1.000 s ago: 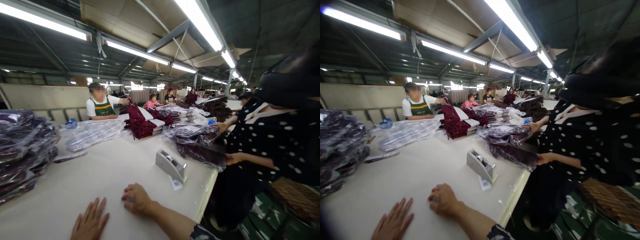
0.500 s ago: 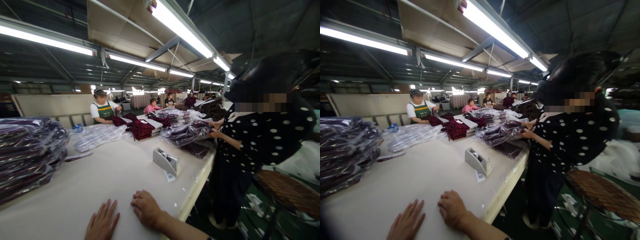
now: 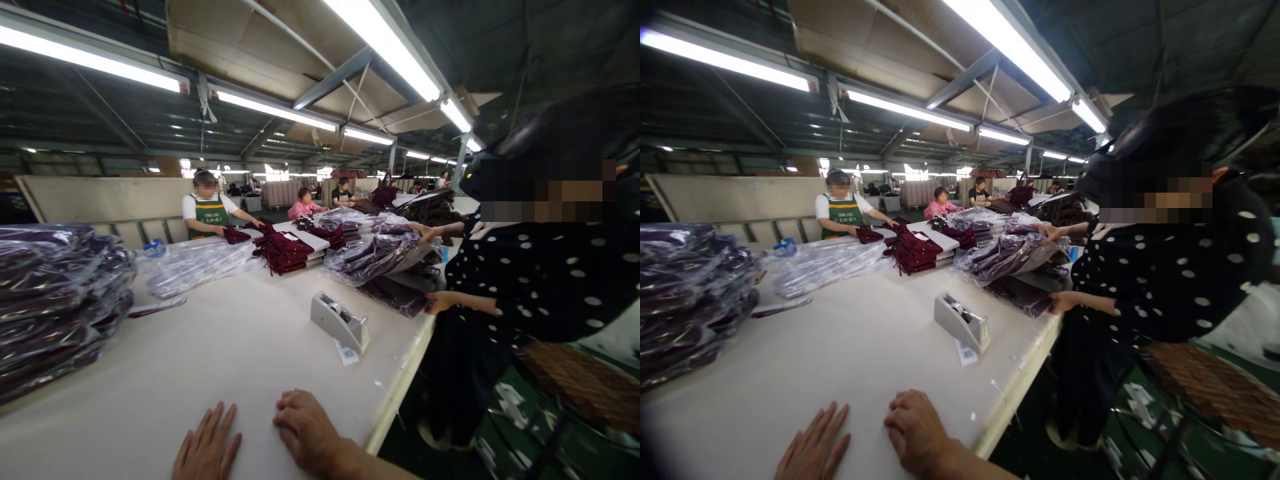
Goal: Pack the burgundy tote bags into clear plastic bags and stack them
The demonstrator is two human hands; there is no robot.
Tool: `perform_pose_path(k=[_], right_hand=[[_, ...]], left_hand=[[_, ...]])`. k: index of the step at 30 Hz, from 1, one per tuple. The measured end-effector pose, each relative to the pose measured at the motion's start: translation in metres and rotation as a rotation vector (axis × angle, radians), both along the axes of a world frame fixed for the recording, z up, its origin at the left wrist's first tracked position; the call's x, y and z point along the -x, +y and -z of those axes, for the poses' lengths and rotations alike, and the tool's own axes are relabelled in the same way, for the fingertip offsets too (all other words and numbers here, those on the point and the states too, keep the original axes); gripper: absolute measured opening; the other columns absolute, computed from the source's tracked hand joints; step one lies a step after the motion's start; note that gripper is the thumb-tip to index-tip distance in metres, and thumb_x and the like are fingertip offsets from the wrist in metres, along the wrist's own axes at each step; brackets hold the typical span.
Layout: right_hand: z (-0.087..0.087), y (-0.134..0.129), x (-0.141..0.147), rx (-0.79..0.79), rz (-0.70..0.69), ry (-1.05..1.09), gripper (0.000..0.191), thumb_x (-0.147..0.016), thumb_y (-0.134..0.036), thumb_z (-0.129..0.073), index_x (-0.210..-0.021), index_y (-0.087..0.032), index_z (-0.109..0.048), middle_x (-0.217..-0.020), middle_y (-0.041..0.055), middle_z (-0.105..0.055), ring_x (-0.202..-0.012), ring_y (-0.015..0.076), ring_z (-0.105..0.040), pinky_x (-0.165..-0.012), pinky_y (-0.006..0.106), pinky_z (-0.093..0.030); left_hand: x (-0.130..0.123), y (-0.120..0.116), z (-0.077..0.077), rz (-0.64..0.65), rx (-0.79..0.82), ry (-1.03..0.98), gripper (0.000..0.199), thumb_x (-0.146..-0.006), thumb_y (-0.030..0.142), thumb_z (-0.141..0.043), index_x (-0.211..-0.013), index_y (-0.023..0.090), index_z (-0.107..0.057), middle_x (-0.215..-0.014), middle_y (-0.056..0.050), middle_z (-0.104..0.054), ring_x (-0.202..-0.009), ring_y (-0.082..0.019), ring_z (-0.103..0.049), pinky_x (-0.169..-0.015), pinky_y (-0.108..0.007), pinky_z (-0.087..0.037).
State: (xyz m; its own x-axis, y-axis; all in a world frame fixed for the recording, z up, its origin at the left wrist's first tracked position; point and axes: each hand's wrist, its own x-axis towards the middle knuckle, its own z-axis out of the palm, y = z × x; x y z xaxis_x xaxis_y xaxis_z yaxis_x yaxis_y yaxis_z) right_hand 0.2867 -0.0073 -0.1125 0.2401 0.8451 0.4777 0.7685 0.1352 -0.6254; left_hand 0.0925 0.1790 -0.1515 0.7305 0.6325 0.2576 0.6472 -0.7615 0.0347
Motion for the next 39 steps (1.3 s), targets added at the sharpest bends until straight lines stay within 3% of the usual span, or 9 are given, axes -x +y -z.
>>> perform_pose_path(k=[6,15,22,26,29,31,33,35,39], right_hand=[[0.000,0.000,-0.001,0.002,0.016,0.060,0.025,-0.082,-0.016,-0.067,-0.104,-0.025,-0.076,-0.120,0.0063,-0.071,-0.122,0.0229,-0.060,-0.110,0.038,-0.043],[-0.008,0.000,0.000,0.045,0.015,0.028,0.025,-0.083,-0.013,-0.064,-0.103,-0.025,-0.074,-0.119,0.0072,-0.070,-0.121,0.0241,-0.059,-0.107,0.039,-0.045],[-0.009,-0.002,-0.003,0.144,0.005,0.039,0.028,-0.083,-0.012,-0.061,-0.105,-0.023,-0.075,-0.122,0.0092,-0.069,-0.125,0.0245,-0.057,-0.110,0.042,-0.042],[-0.033,0.004,-0.012,0.313,-0.027,0.122,0.028,-0.076,-0.013,-0.065,-0.099,-0.025,-0.078,-0.120,0.0069,-0.070,-0.119,0.0231,-0.060,-0.108,0.039,-0.044],[-0.062,0.016,-0.022,0.463,-0.063,0.138,0.027,-0.073,-0.016,-0.069,-0.095,-0.026,-0.080,-0.110,0.0047,-0.075,-0.108,0.0233,-0.065,-0.101,0.036,-0.048],[-0.077,0.025,-0.026,0.553,-0.069,0.137,0.029,-0.072,-0.018,-0.070,-0.096,-0.026,-0.082,-0.103,0.0035,-0.077,-0.100,0.0232,-0.068,-0.094,0.033,-0.050],[-0.084,0.033,-0.029,0.623,-0.064,0.155,0.030,-0.072,-0.019,-0.067,-0.097,-0.025,-0.083,-0.093,0.0022,-0.078,-0.089,0.0213,-0.069,-0.084,0.029,-0.052],[-0.085,0.037,-0.034,0.680,-0.071,0.199,0.030,-0.072,-0.018,-0.066,-0.096,-0.024,-0.083,-0.085,0.0009,-0.078,-0.080,0.0189,-0.069,-0.075,0.025,-0.051],[-0.092,0.041,-0.059,0.739,-0.119,0.321,0.031,-0.074,-0.024,-0.069,-0.102,-0.022,-0.082,-0.091,0.0013,-0.078,-0.080,0.0168,-0.068,-0.072,0.024,-0.050]], left_hand=[[0.000,-0.007,-0.010,0.003,0.094,0.062,0.057,-0.093,0.039,-0.038,-0.145,0.025,-0.056,-0.159,-0.004,-0.042,-0.149,-0.031,-0.037,-0.123,-0.055,-0.024],[-0.003,-0.016,-0.026,-0.059,0.102,0.115,0.058,-0.094,0.044,-0.040,-0.148,0.025,-0.052,-0.159,-0.004,-0.040,-0.149,-0.029,-0.037,-0.124,-0.054,-0.024],[-0.002,-0.026,-0.037,-0.048,0.141,0.049,0.054,-0.097,0.040,-0.042,-0.148,0.026,-0.052,-0.159,-0.005,-0.041,-0.148,-0.030,-0.038,-0.123,-0.053,-0.025],[-0.010,-0.036,-0.068,-0.089,0.184,0.075,0.051,-0.097,0.033,-0.044,-0.145,0.022,-0.056,-0.156,-0.010,-0.048,-0.145,-0.031,-0.041,-0.120,-0.052,-0.029],[-0.031,-0.042,-0.097,-0.070,0.210,0.064,0.040,-0.096,0.021,-0.044,-0.127,0.016,-0.068,-0.134,-0.015,-0.065,-0.127,-0.032,-0.057,-0.107,-0.047,-0.041],[-0.051,-0.045,-0.107,-0.010,0.260,0.025,0.034,-0.096,0.019,-0.042,-0.116,0.016,-0.070,-0.120,-0.013,-0.069,-0.115,-0.029,-0.062,-0.100,-0.044,-0.044],[-0.070,-0.049,-0.104,0.055,0.320,-0.037,0.033,-0.097,0.017,-0.041,-0.113,0.018,-0.070,-0.116,-0.011,-0.069,-0.113,-0.026,-0.062,-0.100,-0.041,-0.044],[-0.085,-0.052,-0.089,0.102,0.350,-0.118,0.036,-0.096,0.012,-0.041,-0.118,0.020,-0.068,-0.124,-0.009,-0.066,-0.120,-0.024,-0.058,-0.106,-0.040,-0.040],[-0.095,-0.049,-0.063,0.158,0.402,-0.230,0.038,-0.093,0.011,-0.047,-0.125,0.023,-0.065,-0.135,-0.006,-0.061,-0.130,-0.022,-0.049,-0.114,-0.039,-0.031]])
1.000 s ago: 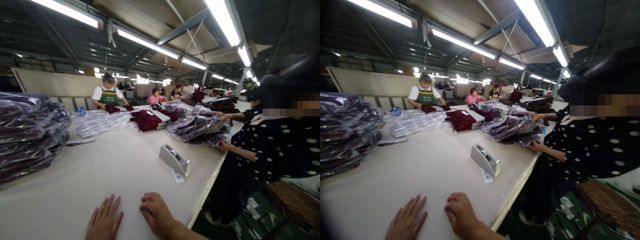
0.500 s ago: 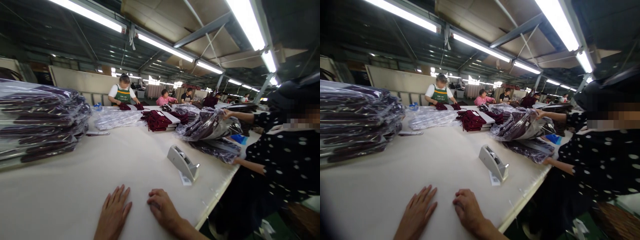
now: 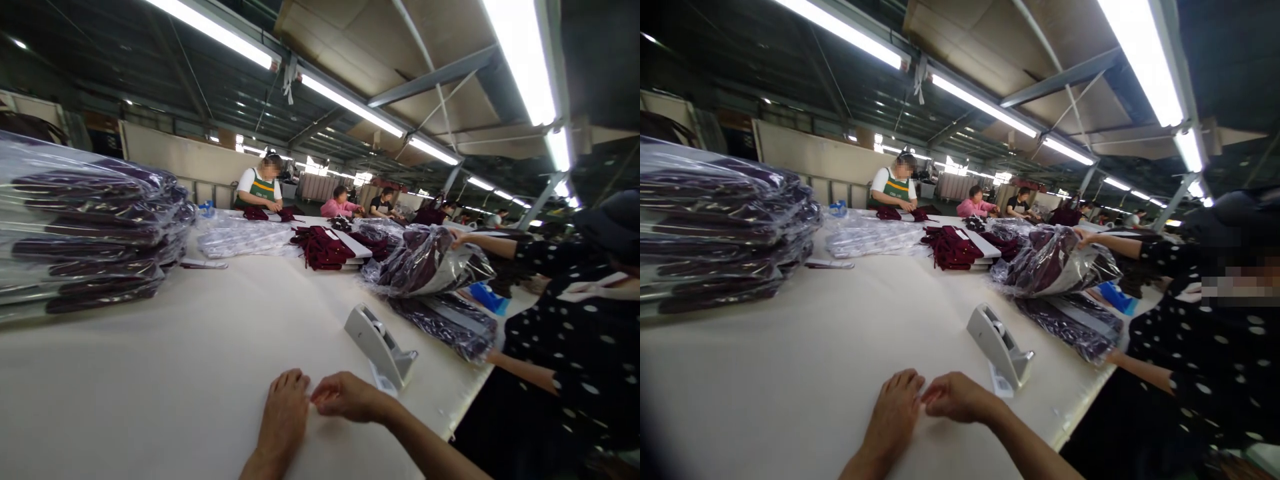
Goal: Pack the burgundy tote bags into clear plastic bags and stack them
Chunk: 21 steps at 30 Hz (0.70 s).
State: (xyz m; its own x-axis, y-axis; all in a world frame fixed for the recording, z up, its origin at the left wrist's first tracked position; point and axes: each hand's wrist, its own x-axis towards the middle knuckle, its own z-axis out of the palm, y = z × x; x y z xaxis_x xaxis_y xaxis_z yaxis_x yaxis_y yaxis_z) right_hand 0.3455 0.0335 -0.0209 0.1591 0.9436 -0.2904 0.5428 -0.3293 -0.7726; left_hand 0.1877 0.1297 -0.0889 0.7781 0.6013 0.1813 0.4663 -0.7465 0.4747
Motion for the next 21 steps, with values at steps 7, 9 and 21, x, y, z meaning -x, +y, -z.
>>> perform_pose_path(k=[7,9,21], right_hand=[[-0.056,0.014,-0.070,0.038,0.134,0.007,0.034,-0.078,-0.032,-0.070,-0.107,-0.015,-0.076,-0.089,0.0049,-0.074,-0.075,0.0126,-0.065,-0.067,0.023,-0.048],[-0.073,0.019,-0.084,0.041,0.162,0.058,0.039,-0.077,-0.040,-0.074,-0.107,-0.015,-0.075,-0.094,0.0059,-0.074,-0.081,0.0138,-0.068,-0.071,0.024,-0.051],[-0.268,0.005,-0.054,-0.470,0.176,0.009,0.050,-0.070,-0.055,-0.084,-0.106,-0.020,-0.079,-0.106,0.0107,-0.077,-0.096,0.0210,-0.074,-0.093,0.040,-0.055]], left_hand=[[0.002,0.012,-0.014,0.004,0.126,-0.053,0.029,-0.091,0.011,-0.045,-0.103,0.023,-0.069,-0.114,-0.005,-0.068,-0.112,-0.021,-0.056,-0.100,-0.037,-0.038],[0.000,0.016,-0.015,-0.015,0.158,-0.081,0.028,-0.093,0.014,-0.043,-0.099,0.022,-0.069,-0.110,-0.005,-0.069,-0.109,-0.021,-0.058,-0.097,-0.036,-0.039],[-0.001,0.025,-0.011,-0.031,0.231,-0.139,0.026,-0.095,0.016,-0.044,-0.095,0.023,-0.069,-0.104,-0.003,-0.072,-0.104,-0.020,-0.061,-0.093,-0.036,-0.042]])
